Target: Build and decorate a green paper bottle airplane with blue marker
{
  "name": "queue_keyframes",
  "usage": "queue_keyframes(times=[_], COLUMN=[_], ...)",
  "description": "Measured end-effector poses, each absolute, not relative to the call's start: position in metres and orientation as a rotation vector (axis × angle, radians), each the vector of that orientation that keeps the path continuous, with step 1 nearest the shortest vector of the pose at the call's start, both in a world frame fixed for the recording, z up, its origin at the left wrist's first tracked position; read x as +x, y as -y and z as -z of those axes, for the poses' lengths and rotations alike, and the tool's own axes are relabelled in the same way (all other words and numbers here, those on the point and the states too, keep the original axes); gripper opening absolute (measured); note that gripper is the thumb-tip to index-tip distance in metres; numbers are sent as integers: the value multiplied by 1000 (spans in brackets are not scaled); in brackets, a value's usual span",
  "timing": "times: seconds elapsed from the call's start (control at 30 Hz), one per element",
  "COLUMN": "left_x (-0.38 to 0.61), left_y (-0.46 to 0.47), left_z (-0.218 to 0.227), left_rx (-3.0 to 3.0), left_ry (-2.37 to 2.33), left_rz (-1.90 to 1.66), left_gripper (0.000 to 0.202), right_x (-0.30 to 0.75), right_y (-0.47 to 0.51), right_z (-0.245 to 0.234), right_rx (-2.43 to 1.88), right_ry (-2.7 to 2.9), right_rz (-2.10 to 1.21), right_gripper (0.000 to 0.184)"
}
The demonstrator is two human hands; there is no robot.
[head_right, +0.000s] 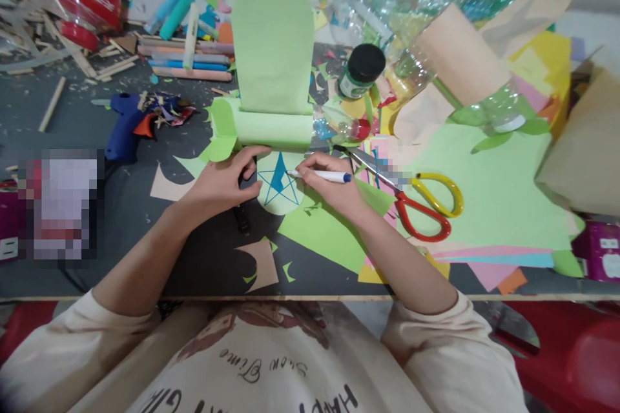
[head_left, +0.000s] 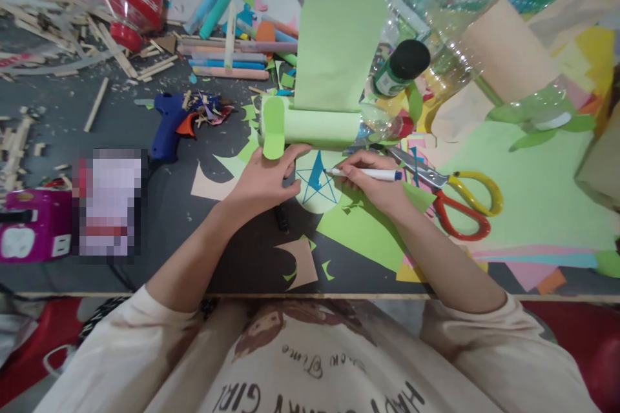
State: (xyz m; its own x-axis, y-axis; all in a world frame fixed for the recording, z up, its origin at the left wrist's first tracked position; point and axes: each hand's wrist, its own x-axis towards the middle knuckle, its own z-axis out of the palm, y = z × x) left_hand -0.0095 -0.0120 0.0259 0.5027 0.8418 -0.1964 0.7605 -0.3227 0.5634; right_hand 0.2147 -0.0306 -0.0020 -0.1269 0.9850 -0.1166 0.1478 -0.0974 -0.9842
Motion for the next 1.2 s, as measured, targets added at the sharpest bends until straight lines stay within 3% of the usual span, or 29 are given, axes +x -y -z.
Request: queue_keyframes(times=[1.2], left_x=[-14], left_y=[11], left_z=[-20], left_rx=[2192], left_ry=[-1260], left_rz=[-269], left_gripper=[53], right_x=[214], right_y=[25], right_z=[-5], right_rx=[-1332], right_ry=[1216], right_rz=[-1360], right_gripper=[15])
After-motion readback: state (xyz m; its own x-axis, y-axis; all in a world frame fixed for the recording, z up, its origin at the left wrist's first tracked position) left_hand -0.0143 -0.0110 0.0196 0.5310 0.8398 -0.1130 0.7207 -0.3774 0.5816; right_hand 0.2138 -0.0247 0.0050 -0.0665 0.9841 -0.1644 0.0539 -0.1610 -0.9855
